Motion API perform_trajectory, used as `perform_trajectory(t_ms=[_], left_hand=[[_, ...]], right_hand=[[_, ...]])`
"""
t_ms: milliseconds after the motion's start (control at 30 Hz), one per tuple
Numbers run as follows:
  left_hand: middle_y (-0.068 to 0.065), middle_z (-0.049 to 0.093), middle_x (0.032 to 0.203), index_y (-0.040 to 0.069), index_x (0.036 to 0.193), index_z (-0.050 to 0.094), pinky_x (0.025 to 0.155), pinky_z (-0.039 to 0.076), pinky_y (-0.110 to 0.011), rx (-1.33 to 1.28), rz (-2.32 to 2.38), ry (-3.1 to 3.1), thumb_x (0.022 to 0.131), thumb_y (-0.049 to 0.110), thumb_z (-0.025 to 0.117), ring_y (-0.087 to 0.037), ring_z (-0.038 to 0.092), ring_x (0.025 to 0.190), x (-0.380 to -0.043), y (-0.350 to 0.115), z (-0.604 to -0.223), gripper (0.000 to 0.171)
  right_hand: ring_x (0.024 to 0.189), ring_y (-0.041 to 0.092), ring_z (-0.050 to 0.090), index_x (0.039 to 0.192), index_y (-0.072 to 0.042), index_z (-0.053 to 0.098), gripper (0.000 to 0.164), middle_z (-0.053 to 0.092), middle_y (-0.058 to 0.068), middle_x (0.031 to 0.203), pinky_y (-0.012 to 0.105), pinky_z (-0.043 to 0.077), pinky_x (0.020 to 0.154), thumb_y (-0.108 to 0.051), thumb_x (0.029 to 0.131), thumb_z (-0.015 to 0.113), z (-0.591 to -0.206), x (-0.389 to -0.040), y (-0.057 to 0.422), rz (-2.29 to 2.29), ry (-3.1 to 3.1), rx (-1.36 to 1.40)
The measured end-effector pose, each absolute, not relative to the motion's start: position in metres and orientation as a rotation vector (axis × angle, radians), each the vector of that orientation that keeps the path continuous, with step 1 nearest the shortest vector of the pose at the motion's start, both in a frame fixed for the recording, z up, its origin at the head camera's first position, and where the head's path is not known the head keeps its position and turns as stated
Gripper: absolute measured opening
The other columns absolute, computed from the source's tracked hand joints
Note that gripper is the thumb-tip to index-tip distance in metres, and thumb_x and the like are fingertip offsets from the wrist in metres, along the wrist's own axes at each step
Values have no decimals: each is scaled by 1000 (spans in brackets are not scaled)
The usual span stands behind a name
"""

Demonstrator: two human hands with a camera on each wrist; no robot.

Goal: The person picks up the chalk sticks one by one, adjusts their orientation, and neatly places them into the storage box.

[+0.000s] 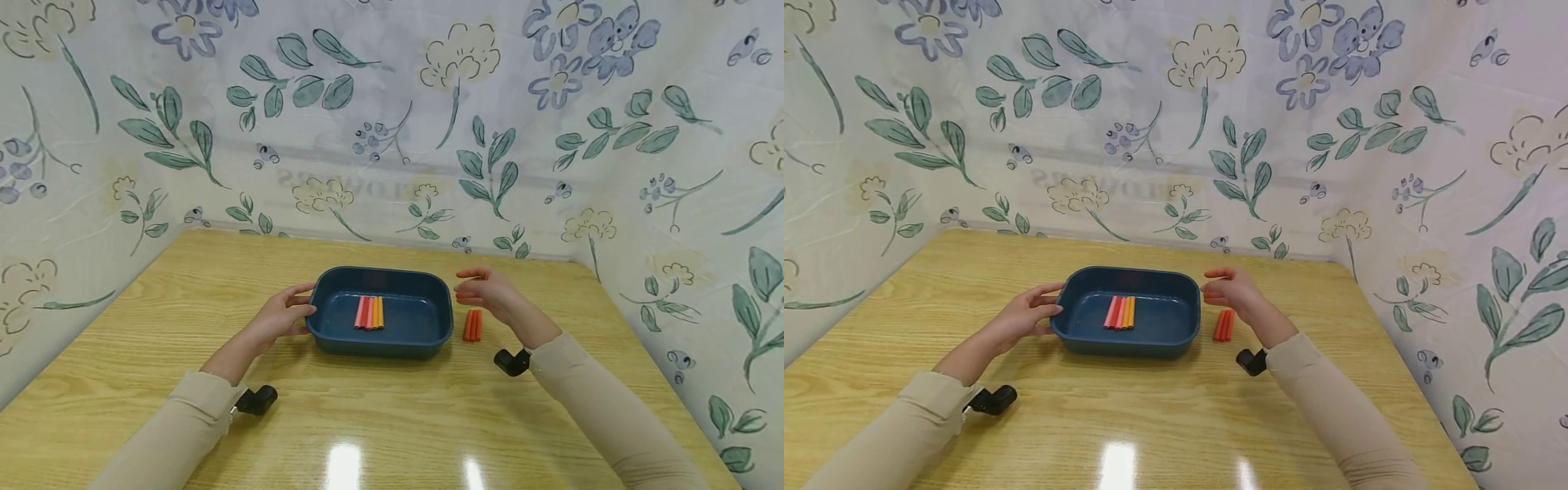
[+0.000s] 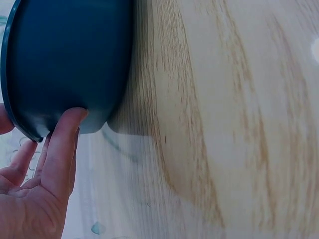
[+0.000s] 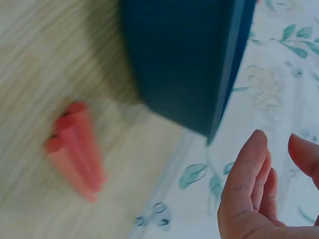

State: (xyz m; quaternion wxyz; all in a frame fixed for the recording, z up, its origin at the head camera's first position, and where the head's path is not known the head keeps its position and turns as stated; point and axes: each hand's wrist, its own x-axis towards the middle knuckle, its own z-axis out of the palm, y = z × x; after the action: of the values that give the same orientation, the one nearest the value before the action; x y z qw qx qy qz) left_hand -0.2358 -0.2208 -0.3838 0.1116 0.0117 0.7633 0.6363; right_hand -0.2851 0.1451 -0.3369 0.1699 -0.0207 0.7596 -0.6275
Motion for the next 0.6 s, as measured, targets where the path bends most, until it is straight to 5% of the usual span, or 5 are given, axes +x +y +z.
perform_trajectory(t_ms=[267,600], left_hand=[[-31,28,140,2,147,21,82,50,-47,40,1874,2231,96,5,48,-45,46,116,-236,-221,-385,57],[-31,28,140,2,147,21,84,49,-48,34,1868,2237,96,5,47,-45,45,117,-236,-221,-383,57]], right_hand=[[113,39,50,136,10,34,50,42,32,129,42,45,94,0,91,53,-360,-279,172,-1770,2202,-35],[82,17,61,141,8,27,62,42,28,123,38,52,83,4,87,57,-389,-279,188,-1701,2155,79]])
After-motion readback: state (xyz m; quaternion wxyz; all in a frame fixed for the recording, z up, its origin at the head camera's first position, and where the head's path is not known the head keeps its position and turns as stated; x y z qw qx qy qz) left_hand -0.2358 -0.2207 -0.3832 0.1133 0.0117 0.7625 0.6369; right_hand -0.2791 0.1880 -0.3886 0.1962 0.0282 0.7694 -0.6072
